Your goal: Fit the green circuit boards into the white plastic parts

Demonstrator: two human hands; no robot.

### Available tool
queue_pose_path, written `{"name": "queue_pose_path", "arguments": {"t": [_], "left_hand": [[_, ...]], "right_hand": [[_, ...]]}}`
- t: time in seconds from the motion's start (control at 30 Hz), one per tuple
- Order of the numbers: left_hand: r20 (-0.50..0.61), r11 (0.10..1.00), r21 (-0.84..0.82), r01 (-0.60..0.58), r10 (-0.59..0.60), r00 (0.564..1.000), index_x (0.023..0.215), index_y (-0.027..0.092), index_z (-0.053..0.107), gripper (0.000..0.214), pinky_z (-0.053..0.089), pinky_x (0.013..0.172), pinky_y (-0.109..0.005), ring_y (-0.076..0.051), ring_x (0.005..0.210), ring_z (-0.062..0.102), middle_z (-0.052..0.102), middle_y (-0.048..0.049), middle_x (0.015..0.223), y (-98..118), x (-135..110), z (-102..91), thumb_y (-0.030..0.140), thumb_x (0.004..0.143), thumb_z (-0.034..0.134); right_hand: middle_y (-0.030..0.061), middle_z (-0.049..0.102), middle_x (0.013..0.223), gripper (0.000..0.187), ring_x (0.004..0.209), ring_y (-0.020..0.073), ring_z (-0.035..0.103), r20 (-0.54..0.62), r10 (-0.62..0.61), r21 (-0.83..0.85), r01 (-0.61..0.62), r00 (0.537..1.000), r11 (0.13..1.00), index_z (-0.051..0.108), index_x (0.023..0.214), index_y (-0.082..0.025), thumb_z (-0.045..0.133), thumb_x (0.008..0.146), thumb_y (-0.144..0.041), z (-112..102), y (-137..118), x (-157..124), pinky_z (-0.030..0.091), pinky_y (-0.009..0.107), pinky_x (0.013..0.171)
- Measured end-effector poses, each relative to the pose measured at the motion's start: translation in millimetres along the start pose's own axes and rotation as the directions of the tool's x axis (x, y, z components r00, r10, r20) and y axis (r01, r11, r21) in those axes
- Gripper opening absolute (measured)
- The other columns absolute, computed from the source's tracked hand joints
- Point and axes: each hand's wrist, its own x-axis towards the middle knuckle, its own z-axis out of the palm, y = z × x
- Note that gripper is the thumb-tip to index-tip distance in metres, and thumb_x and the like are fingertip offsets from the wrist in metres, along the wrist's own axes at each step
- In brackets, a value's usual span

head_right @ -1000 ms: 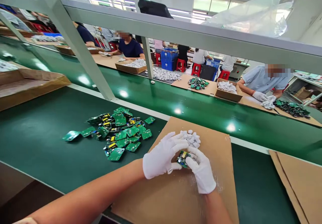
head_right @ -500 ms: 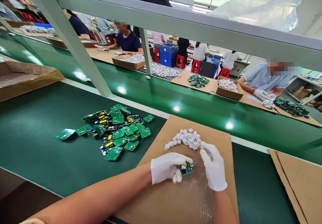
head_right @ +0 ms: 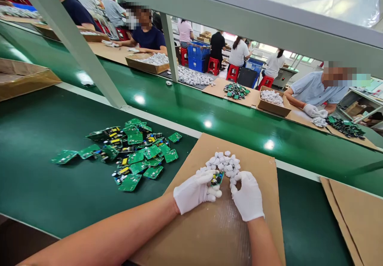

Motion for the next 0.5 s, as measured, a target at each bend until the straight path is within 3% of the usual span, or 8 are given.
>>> {"name": "queue_pose_path", "arguments": {"t": [0.07, 0.2, 0.37, 0.43, 0.5], "left_hand": [[-0.022, 1.000, 0.022, 0.001, -0.001, 1.000, 0.098, 0.017, 0.046, 0.033, 0.047, 0.055, -0.021, -0.018, 0.072, 0.066, 0.060, -0.0028, 0.075, 1.3, -0.5, 1.2, 0.036, 0.076, 0.062], [-0.037, 0.998, 0.062, -0.021, 0.024, 0.999, 0.094, 0.016, 0.047, 0.032, 0.047, 0.053, -0.021, -0.018, 0.070, 0.066, 0.061, -0.0038, 0.076, 2.1, 0.0, 3.0, 0.035, 0.074, 0.064], [-0.007, 1.000, 0.019, -0.016, 0.016, 1.000, 0.091, 0.015, 0.053, 0.029, 0.047, 0.055, -0.020, -0.016, 0.072, 0.066, 0.062, -0.0044, 0.079, 1.8, -0.2, 1.7, 0.033, 0.072, 0.067], [0.013, 1.000, -0.001, -0.014, 0.014, 1.000, 0.090, 0.014, 0.055, 0.028, 0.049, 0.059, -0.022, -0.018, 0.075, 0.066, 0.063, -0.0056, 0.083, 1.2, -1.0, 1.0, 0.031, 0.072, 0.068], [0.035, 1.000, -0.023, -0.019, 0.020, 0.999, 0.091, 0.015, 0.056, 0.026, 0.049, 0.062, -0.024, -0.019, 0.079, 0.066, 0.064, -0.0061, 0.090, 0.5, -2.0, 0.7, 0.027, 0.071, 0.069]], "right_hand": [[0.0045, 0.060, 0.087, 0.008, 0.082, 0.0202, 0.056, 0.030, 0.024, -0.001, -0.024, 0.999, 1.000, 0.056, 0.080, -0.020, 0.053, 0.073, -0.020, -0.7, 0.6, -1.0, 0.043, 0.032, 0.074], [0.0038, 0.061, 0.091, 0.034, 0.088, 0.0219, 0.057, 0.064, 0.103, -0.029, -0.101, 0.993, 0.994, 0.055, 0.107, -0.022, 0.055, 0.073, -0.026, -0.6, -5.0, 0.2, 0.043, 0.033, 0.076], [0.0037, 0.059, 0.088, 0.009, 0.084, 0.0201, 0.057, 0.084, 0.071, -0.045, -0.068, 0.994, 0.997, 0.058, 0.081, -0.021, 0.051, 0.074, -0.024, 0.2, -7.8, -0.4, 0.042, 0.031, 0.074], [0.0023, 0.060, 0.082, 0.012, 0.080, 0.0199, 0.058, 0.104, 0.132, -0.035, -0.129, 0.986, 0.991, 0.057, 0.084, -0.021, 0.052, 0.075, -0.027, 0.7, -7.1, -2.6, 0.042, 0.030, 0.069], [0.0016, 0.061, 0.086, 0.026, 0.082, 0.0199, 0.058, 0.109, 0.157, -0.029, -0.155, 0.982, 0.988, 0.056, 0.100, -0.023, 0.053, 0.074, -0.027, 1.1, -7.4, -4.2, 0.042, 0.030, 0.069]]}}
